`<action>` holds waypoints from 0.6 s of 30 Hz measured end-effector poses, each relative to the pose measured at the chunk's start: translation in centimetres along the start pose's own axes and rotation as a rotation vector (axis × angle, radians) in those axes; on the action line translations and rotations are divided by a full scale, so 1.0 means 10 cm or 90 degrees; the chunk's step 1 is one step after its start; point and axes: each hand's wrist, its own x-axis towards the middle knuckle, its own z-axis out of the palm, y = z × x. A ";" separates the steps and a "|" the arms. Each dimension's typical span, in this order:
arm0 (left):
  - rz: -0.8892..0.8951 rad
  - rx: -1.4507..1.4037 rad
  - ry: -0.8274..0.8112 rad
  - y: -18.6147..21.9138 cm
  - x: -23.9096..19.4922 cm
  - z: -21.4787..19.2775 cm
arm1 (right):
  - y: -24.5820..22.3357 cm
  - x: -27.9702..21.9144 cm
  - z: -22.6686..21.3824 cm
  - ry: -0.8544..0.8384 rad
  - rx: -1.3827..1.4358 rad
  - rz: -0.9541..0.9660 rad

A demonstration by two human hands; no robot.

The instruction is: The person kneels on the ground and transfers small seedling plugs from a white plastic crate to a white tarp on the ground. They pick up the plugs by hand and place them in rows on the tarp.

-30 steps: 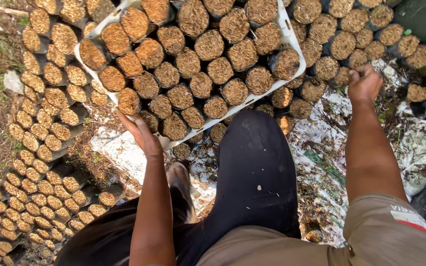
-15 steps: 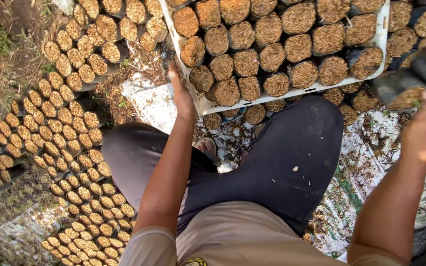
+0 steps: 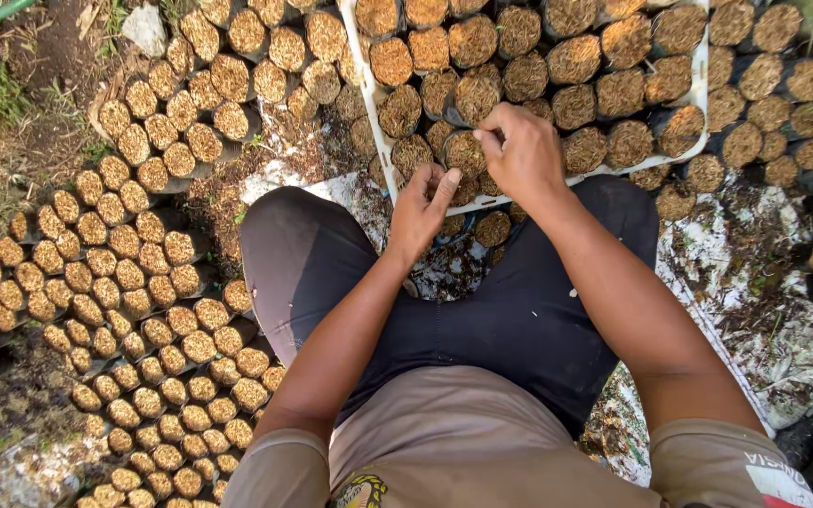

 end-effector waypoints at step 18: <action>0.094 0.134 0.021 -0.24 0.51 -0.06 | -0.13 0.00 -0.03 -0.128 -0.025 -0.001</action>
